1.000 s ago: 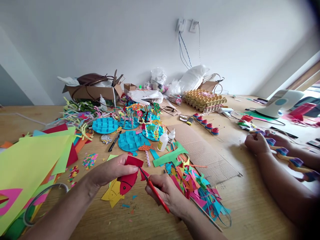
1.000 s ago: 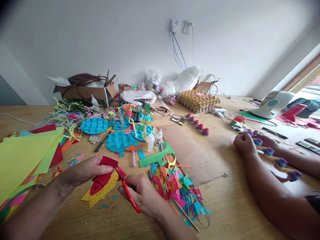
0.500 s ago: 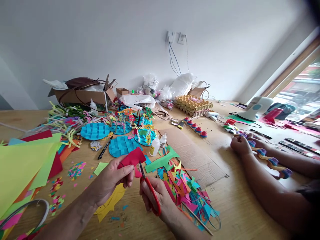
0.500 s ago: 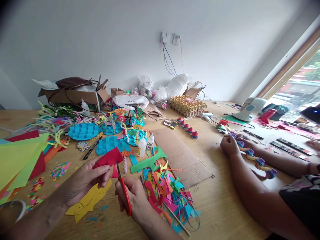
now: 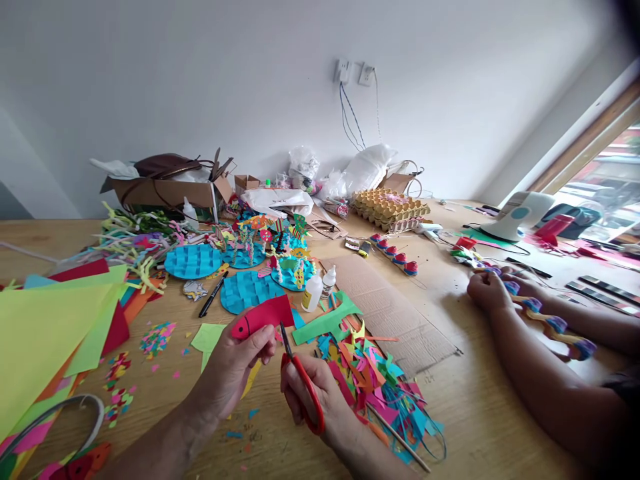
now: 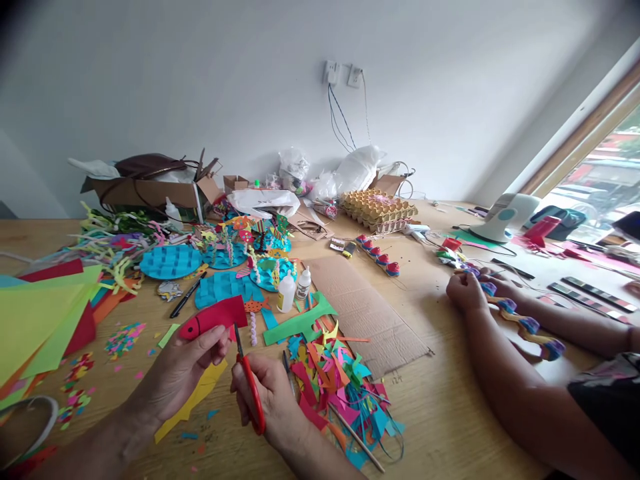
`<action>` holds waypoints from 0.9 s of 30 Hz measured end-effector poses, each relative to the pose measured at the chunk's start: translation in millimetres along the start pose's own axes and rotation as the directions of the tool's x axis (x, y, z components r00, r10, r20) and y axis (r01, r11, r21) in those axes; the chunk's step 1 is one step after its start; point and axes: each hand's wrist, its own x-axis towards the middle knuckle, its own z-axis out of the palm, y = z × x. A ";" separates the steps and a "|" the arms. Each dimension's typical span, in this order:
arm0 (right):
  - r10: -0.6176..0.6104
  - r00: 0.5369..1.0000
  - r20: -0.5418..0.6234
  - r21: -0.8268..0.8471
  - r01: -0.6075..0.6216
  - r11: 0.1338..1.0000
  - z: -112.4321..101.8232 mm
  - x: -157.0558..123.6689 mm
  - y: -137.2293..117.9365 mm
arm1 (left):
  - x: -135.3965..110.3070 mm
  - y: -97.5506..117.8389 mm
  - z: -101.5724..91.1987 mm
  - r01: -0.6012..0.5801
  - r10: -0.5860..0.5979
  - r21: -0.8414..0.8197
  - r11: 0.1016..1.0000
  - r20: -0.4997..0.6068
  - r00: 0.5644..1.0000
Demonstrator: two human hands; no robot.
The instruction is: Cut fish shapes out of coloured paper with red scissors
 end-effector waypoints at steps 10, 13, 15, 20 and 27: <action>0.031 0.998 0.049 -0.062 -0.028 0.998 0.7 -2.3 -4.9 | 1.4 2.8 -2.9 0.014 -0.015 0.134 0.991 0.002 1.000; -0.008 0.999 0.053 -0.106 0.013 0.994 -0.9 -2.3 -6.9 | 1.6 6.4 -1.3 0.019 -0.022 0.147 0.989 0.018 1.000; -0.042 0.998 0.052 -0.144 0.049 0.988 -2.0 -2.4 -6.9 | 2.0 8.0 -0.5 0.020 -0.025 0.153 0.988 0.030 0.999; -0.065 0.996 0.056 -0.198 0.075 0.977 -2.7 -2.6 -4.9 | 2.2 7.3 -0.6 0.040 -0.045 0.142 0.989 0.031 0.999; -0.088 0.995 0.041 -0.251 0.095 0.963 -2.9 -2.1 -4.7 | 0.2 5.6 -1.4 0.060 -0.063 0.106 0.993 0.024 0.998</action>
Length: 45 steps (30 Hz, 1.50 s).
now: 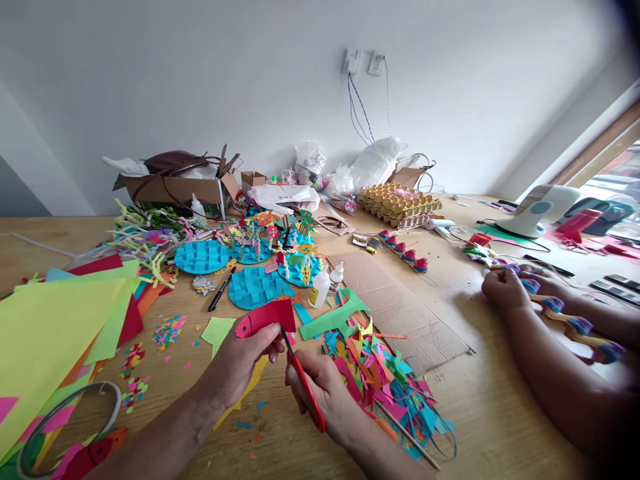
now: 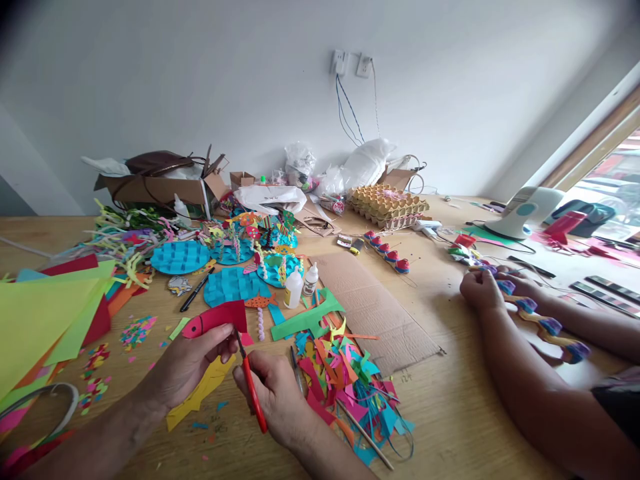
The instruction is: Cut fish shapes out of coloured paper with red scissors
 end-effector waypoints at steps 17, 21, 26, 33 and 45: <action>0.003 1.000 -0.024 -0.085 -0.005 0.996 -1.4 0.2 -2.4 | 0.4 2.6 0.9 -0.002 0.003 -0.016 1.000 0.053 0.999; 0.006 1.000 -0.024 -0.086 -0.008 0.996 -1.3 0.9 1.7 | 0.7 2.6 0.9 0.009 -0.008 -0.026 1.000 0.038 0.999; -0.004 1.000 -0.017 -0.100 0.003 0.995 -1.5 1.3 2.4 | 1.2 1.3 1.0 0.020 -0.019 -0.034 0.999 0.023 1.000; 0.006 1.000 -0.019 -0.129 -0.008 0.992 -2.0 0.9 3.2 | 0.5 2.0 1.3 0.014 -0.013 -0.040 0.999 0.029 1.000; 0.000 1.000 -0.018 -0.164 -0.003 0.986 -3.8 2.0 1.8 | 2.1 -1.9 -1.8 0.023 -0.023 -0.018 1.000 0.039 0.999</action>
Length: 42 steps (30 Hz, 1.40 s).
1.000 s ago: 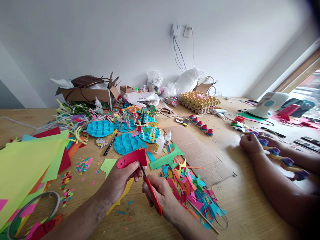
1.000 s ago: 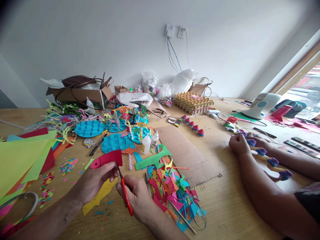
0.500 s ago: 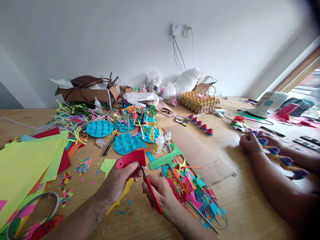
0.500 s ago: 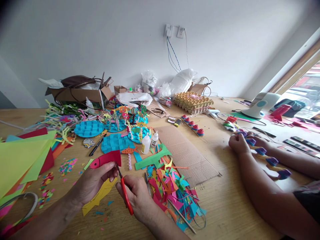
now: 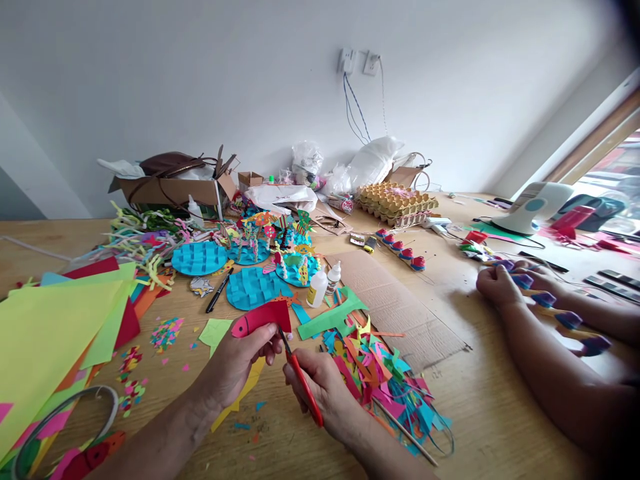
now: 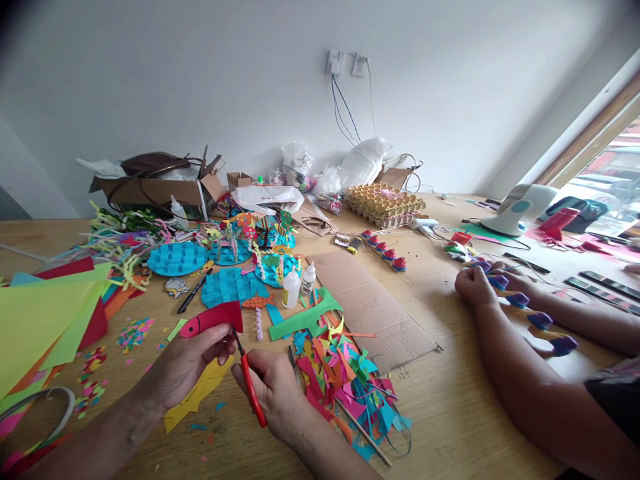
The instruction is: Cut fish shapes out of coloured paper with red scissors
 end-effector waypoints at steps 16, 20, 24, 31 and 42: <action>-0.149 0.985 0.089 -0.204 0.165 0.965 -8.9 0.0 0.2 | 7.7 48.8 -44.2 -0.028 -0.100 0.462 0.887 0.251 0.963; -0.137 0.986 0.098 -0.183 0.153 0.971 -9.2 0.5 -0.4 | 7.8 45.0 -42.6 -0.043 -0.108 0.467 0.883 0.292 0.950; -0.053 0.993 0.102 -0.091 0.063 0.994 -8.6 0.4 -2.5 | 8.3 41.8 -37.5 -0.029 -0.093 0.417 0.908 0.269 0.959; 0.076 0.985 0.157 0.251 -0.114 0.961 -1.2 0.0 2.6 | 4.8 31.4 -27.2 0.090 -0.128 0.170 0.981 0.230 0.965; 0.069 0.986 0.153 0.375 -0.122 0.919 0.6 0.7 3.7 | 3.0 16.6 -18.1 0.159 -0.145 -0.041 0.986 0.243 0.959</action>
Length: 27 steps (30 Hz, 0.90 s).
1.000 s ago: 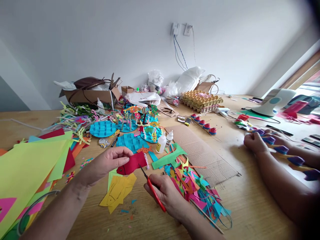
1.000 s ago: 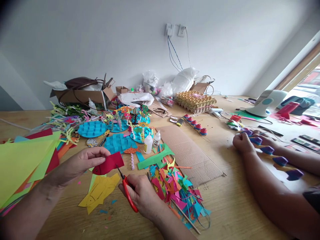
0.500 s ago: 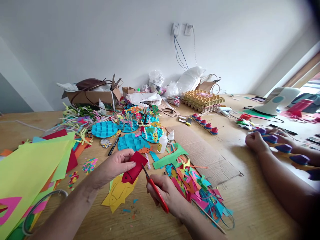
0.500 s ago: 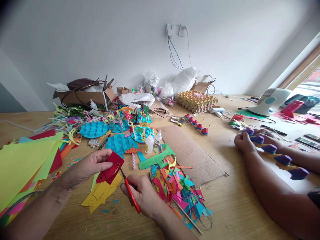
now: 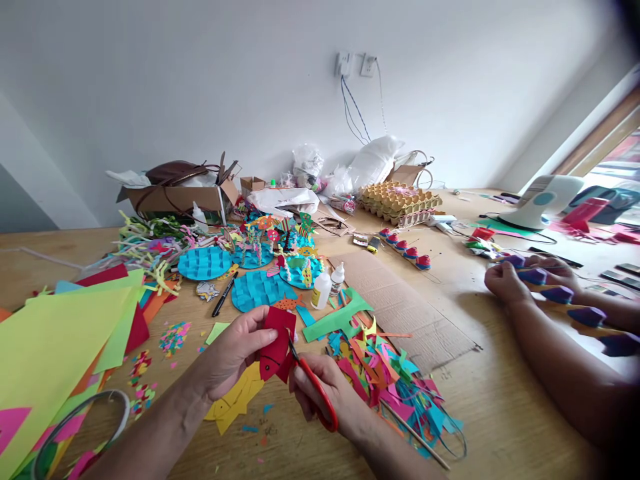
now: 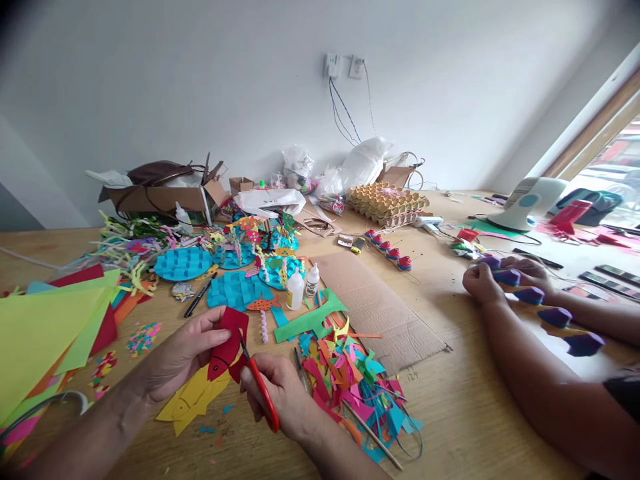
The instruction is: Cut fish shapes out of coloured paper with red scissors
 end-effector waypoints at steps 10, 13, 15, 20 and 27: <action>-0.011 1.000 -0.001 0.017 0.011 1.000 -0.3 1.0 2.2 | 0.2 -4.4 1.3 0.018 -0.018 0.019 1.000 0.033 0.999; -0.008 1.000 0.002 0.013 0.008 1.000 -0.4 0.3 0.7 | 0.4 -3.6 1.5 0.034 -0.033 -0.007 0.999 0.035 0.999; -0.004 1.000 0.004 0.011 0.004 1.000 -0.7 0.0 0.0 | 0.8 -4.0 2.2 0.037 -0.035 -0.039 0.999 0.027 0.999; -0.006 1.000 0.009 0.021 0.005 1.000 -0.8 -0.4 0.8 | 3.2 -7.7 4.4 -0.006 0.006 0.006 1.000 -0.062 0.998; -0.013 1.000 0.006 0.096 0.013 0.995 0.7 -0.4 1.4 | 2.3 -9.2 10.5 -0.033 0.040 0.064 0.997 -0.124 0.991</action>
